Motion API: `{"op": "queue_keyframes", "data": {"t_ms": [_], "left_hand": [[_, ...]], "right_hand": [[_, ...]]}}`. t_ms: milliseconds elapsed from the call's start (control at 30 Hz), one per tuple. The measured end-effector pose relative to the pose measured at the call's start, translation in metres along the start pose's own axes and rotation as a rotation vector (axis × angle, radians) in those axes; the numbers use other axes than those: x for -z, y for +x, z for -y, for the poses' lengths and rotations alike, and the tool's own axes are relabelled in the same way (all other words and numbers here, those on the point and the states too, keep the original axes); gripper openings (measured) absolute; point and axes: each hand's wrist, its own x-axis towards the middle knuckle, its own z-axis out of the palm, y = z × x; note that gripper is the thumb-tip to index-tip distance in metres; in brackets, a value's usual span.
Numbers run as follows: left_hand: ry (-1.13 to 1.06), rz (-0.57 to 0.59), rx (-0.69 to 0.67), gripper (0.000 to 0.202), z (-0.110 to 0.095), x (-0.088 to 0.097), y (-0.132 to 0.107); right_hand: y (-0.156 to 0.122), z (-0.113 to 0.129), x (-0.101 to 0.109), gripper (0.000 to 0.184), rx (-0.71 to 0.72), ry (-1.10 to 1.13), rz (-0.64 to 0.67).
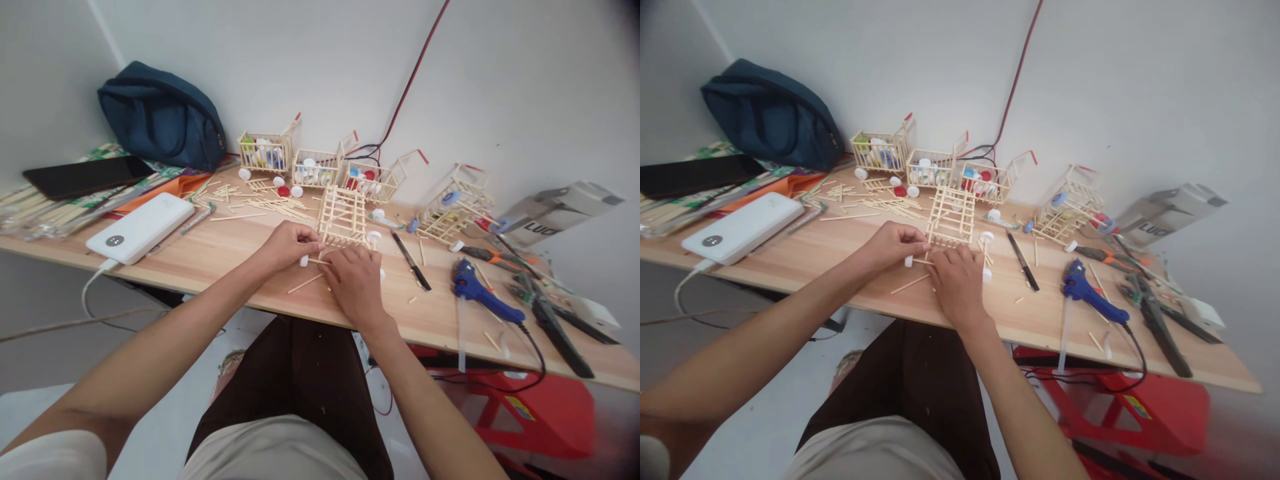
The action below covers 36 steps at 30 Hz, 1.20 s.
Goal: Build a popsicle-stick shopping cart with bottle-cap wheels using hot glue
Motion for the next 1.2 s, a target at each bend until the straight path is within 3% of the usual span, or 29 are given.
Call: {"op": "queue_keyframes", "data": {"t_ms": [767,1200], "left_hand": [[0.037,-0.015,-0.101,0.019,-0.0066,0.0025,-0.0055],[0.06,-0.02,-0.077,0.022,-0.0073,0.002,-0.0063]], "right_hand": [[-0.0003,0.0002,0.0021,0.015,-0.055,0.104,-0.008],[0.0012,-0.0008,0.0025,0.019,-0.054,0.098,0.028]]}}
